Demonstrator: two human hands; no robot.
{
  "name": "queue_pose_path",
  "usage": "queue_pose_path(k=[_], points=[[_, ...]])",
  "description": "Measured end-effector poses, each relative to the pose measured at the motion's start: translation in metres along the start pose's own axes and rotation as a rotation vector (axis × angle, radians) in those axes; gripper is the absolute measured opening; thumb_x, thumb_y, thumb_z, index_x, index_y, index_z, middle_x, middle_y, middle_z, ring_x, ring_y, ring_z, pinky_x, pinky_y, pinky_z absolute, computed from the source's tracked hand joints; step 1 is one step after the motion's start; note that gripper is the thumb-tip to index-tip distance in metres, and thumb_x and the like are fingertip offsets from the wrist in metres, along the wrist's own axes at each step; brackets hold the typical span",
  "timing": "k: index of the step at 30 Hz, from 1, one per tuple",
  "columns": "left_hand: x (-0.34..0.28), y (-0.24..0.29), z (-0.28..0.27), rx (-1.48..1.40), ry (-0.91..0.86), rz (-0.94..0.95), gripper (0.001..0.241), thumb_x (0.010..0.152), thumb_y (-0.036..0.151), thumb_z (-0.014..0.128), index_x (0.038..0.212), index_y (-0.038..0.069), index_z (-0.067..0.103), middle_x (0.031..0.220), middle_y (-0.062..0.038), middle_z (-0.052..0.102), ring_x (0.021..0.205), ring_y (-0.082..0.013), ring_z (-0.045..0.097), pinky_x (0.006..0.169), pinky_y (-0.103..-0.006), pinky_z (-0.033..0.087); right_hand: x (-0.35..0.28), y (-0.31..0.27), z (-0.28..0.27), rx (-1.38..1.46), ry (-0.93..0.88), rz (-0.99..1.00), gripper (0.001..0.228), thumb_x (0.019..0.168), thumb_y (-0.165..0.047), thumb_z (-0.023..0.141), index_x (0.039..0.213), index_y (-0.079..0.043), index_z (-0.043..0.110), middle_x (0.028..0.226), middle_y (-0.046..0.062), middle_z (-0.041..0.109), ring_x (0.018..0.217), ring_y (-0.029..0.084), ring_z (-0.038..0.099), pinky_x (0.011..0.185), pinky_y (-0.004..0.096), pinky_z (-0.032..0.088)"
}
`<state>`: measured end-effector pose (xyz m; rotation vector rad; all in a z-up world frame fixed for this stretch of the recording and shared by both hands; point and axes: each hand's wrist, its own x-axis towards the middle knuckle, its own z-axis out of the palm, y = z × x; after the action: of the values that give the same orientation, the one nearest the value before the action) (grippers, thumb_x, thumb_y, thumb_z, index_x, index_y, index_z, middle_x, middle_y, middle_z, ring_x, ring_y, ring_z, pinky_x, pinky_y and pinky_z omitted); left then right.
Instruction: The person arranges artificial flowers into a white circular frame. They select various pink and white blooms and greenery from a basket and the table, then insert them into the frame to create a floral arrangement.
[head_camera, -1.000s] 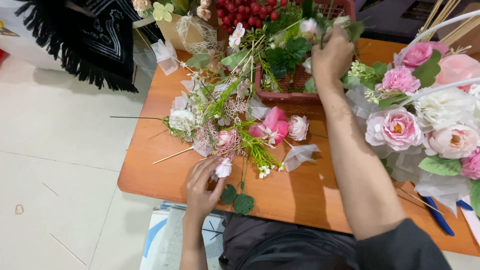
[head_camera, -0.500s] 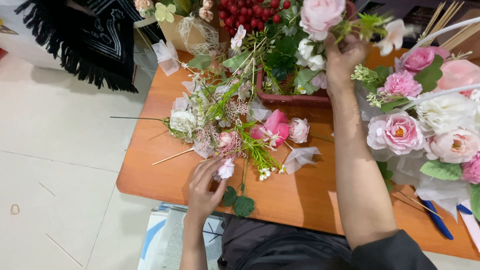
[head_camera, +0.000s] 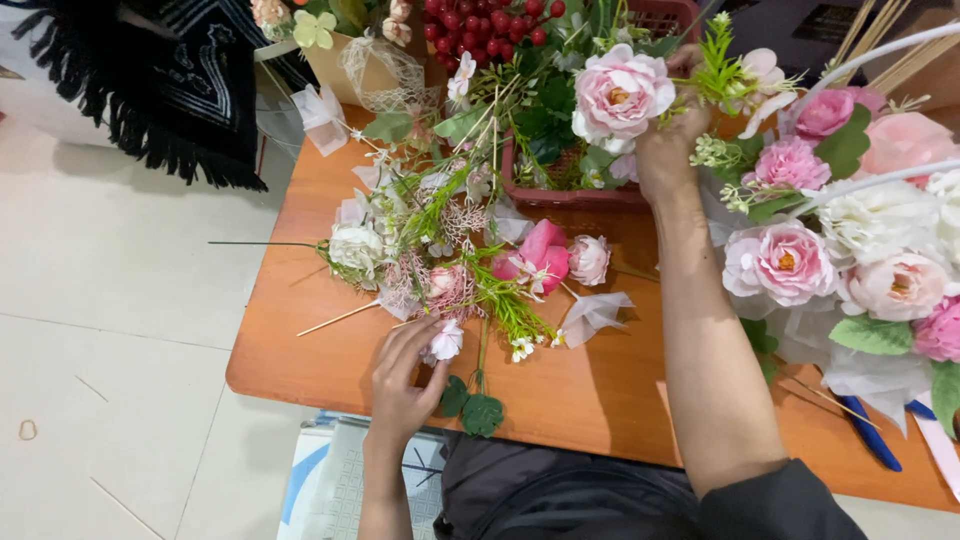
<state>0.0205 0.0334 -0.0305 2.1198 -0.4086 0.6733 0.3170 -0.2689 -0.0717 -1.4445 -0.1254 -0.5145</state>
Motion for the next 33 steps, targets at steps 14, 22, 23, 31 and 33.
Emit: queue_pose_path(k=[14,22,23,31,33], points=[[-0.014,-0.006,0.0,-0.145,0.182,0.019,0.023,0.078,0.004,0.053,0.1,-0.001,0.056,0.102,-0.017,0.059,0.095,-0.0294,0.059,0.084,-0.04,0.048,-0.014,-0.117,0.052,-0.29,0.045,-0.77,0.02,0.082,0.007,0.049,0.1,0.0,0.043,0.092,0.015,0.045,0.084,0.026,0.046,0.078,0.036,0.04],[-0.042,-0.039,-0.008,-0.689,0.706,-0.165,0.034,0.082,0.033,0.062,0.098,0.005,0.051,0.098,-0.013,0.056,0.095,-0.0294,0.057,0.085,-0.0395,0.049,-0.055,-0.183,0.074,-1.181,-0.539,0.333,0.082,0.075,0.007,0.047,0.139,-0.009,-0.003,0.121,0.029,0.041,0.117,0.043,0.031,0.094,0.053,0.026],[-0.041,-0.04,-0.011,-0.63,0.743,-0.211,0.036,0.082,0.035,0.06,0.098,0.003,0.052,0.097,-0.014,0.056,0.094,-0.0277,0.058,0.084,-0.0379,0.048,-0.058,-0.184,0.072,-1.236,-0.517,0.216,0.077,0.081,-0.002,0.051,0.138,-0.005,0.0,0.116,0.031,0.044,0.105,0.046,0.039,0.085,0.055,0.032],[-0.041,-0.048,-0.009,-0.431,0.758,-0.184,0.034,0.085,0.029,0.052,0.1,-0.002,0.05,0.098,-0.019,0.055,0.094,-0.0296,0.058,0.083,-0.0374,0.049,-0.118,-0.219,0.101,-1.178,-0.265,-0.554,0.033,0.084,-0.006,0.063,0.111,0.007,0.049,0.105,0.023,0.05,0.094,0.035,0.045,0.08,0.042,0.037],[-0.043,-0.055,-0.007,-0.432,0.719,-0.186,0.036,0.081,0.021,0.054,0.095,-0.011,0.049,0.094,-0.024,0.054,0.09,-0.0297,0.056,0.071,-0.038,0.049,-0.149,-0.201,0.123,-0.75,-0.863,-0.441,0.025,0.068,-0.003,0.066,0.092,-0.002,0.062,0.081,0.016,0.06,0.082,0.032,0.058,0.075,0.038,0.044]])
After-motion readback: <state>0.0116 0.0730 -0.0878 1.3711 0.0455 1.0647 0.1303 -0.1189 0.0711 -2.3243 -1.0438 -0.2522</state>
